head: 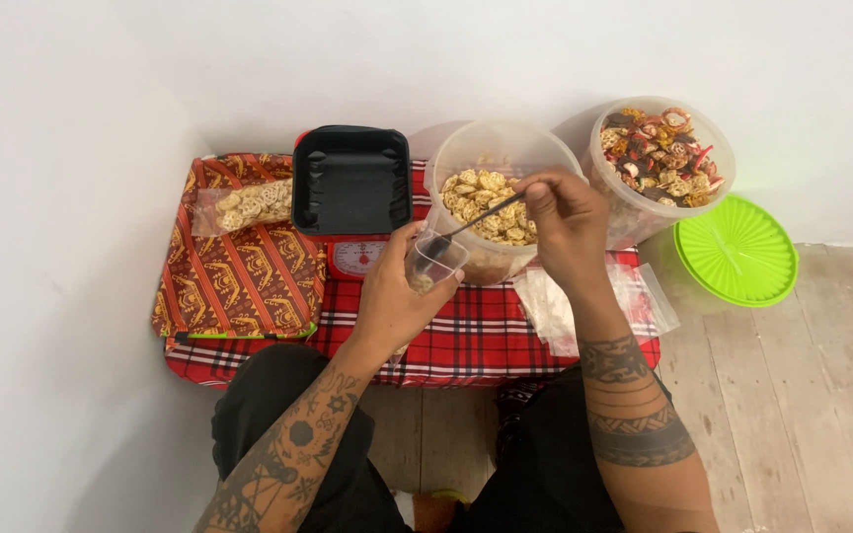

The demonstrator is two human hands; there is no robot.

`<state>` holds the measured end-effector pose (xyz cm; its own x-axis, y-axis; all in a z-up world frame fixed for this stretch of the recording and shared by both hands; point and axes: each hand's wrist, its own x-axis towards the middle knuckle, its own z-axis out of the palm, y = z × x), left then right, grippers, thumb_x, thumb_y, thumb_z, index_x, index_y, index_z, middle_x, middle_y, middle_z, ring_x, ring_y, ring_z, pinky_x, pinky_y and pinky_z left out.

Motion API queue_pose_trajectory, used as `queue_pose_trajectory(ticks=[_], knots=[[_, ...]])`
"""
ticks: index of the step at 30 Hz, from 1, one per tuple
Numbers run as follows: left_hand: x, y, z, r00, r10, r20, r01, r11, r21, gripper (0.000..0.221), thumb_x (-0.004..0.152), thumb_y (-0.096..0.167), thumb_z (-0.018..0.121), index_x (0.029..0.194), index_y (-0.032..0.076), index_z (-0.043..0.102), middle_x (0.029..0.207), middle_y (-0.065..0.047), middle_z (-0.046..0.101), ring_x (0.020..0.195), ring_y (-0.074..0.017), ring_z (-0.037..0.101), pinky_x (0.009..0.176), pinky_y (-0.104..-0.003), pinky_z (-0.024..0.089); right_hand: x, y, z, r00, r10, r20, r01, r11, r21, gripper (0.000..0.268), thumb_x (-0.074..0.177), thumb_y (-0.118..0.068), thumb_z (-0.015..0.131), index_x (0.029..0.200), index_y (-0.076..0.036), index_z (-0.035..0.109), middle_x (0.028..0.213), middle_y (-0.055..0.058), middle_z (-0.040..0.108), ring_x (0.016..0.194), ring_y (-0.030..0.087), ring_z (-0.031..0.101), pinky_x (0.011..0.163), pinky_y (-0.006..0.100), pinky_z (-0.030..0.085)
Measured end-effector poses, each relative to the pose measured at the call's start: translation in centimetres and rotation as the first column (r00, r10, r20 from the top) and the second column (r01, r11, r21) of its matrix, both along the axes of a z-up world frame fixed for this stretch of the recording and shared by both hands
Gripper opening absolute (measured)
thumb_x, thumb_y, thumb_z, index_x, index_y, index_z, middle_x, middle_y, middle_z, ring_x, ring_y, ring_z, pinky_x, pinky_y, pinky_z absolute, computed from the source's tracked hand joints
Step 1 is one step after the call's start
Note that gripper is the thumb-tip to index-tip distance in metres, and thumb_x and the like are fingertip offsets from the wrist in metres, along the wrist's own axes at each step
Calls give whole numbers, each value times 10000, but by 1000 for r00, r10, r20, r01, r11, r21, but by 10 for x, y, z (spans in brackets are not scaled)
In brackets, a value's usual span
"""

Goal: Manually packing snacks into small plastic bags using a spoon and a scale for portioning.

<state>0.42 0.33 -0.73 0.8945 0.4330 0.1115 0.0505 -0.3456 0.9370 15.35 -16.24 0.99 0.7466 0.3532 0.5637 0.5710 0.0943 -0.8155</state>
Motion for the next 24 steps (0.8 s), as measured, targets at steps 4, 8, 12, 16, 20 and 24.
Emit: queue_pose_trajectory(ticks=[4,8,12,16,20,24], knots=[[0,-2,6,999,-28,-43,27,999,-29,777,762,392,788,1414,80,505,1207,-257,624,1202,-525,575,977,-575,489,-8,4,0,990,137,-27,-139,985,-105,138,1035,-101,647,1004,-28,760,823,78,682,765,136,582,751,290,516],[-2,-6,4,998,-4,-55,2,999,-41,802,752,426,798,1415,91,495,1208,-245,624,1202,-516,575,979,-570,484,-13,5,4,983,185,-1,-184,977,-107,121,1007,-114,684,980,-36,772,790,78,668,711,143,585,713,288,528],[0,-8,2,1000,8,-2,-9,999,-41,777,746,406,822,1389,94,519,1175,-240,632,1181,-504,590,952,-553,502,1,-1,3,999,47,24,-47,999,-2,251,1072,-231,630,1015,-15,744,680,47,569,658,110,497,676,250,465],[0,-6,3,1000,-14,2,14,1000,-28,768,769,397,805,1397,75,501,1174,-264,625,1180,-534,577,960,-587,483,-2,0,-3,999,37,-3,-37,998,-41,204,1070,-192,631,1017,-35,750,768,48,628,706,101,527,711,252,473],[0,-5,6,998,-22,-61,21,1000,-13,792,760,419,806,1412,99,490,1211,-259,616,1210,-521,567,987,-577,476,-13,8,0,971,238,-34,-240,960,-147,116,1004,-98,667,985,-32,761,819,108,696,772,188,632,771,332,532],[-2,-7,13,995,-39,-96,36,999,-31,819,763,438,791,1423,77,468,1243,-282,600,1237,-539,545,1008,-597,457,4,-4,-9,990,130,47,-119,976,-183,116,1027,-115,663,1030,-59,764,819,72,677,796,160,612,821,317,514]])
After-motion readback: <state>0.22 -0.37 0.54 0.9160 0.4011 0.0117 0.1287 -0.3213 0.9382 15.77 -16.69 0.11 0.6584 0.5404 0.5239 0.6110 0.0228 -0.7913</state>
